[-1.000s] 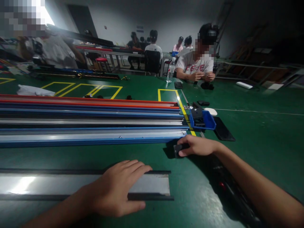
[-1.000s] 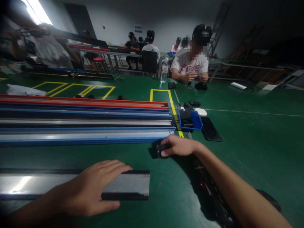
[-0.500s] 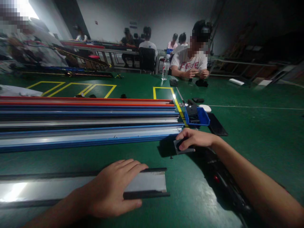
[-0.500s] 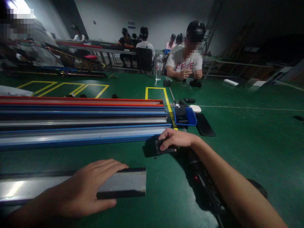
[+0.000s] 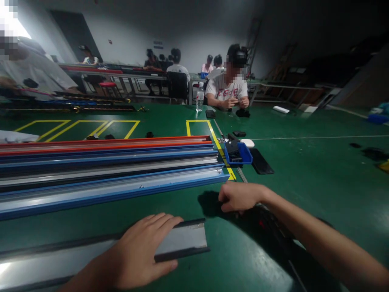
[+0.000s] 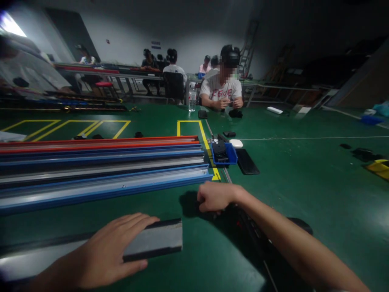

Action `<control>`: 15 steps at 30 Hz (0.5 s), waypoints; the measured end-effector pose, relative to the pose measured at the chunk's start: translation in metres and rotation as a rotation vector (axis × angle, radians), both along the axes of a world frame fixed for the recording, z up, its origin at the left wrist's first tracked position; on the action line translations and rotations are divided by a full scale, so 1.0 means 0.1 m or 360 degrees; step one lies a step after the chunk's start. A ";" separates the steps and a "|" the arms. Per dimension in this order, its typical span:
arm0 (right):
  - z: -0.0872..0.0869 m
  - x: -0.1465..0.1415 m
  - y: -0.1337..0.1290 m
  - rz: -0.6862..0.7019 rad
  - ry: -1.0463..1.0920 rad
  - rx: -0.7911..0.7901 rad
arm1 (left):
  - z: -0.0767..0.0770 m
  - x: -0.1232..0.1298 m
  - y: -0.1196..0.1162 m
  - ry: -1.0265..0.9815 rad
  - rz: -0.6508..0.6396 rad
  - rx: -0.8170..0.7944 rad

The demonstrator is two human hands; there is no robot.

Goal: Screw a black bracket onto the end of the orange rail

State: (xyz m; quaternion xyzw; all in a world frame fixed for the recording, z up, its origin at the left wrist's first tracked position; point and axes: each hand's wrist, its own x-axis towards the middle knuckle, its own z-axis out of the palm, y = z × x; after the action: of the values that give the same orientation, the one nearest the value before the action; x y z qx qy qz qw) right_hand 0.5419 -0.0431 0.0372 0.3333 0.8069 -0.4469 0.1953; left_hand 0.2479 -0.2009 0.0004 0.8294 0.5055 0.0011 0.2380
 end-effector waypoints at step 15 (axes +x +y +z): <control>-0.51 0.14 -0.77 -0.0807 0.0295 -0.0314 | -0.20 -0.11 -0.03 -0.0057 0.0018 0.0017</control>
State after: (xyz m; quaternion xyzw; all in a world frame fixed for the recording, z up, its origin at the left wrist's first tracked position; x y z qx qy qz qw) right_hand 0.5558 -0.1199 -0.0139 0.4616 0.6647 -0.5865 0.0341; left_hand 0.2370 -0.2035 -0.0198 0.8276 0.5058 0.0200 0.2424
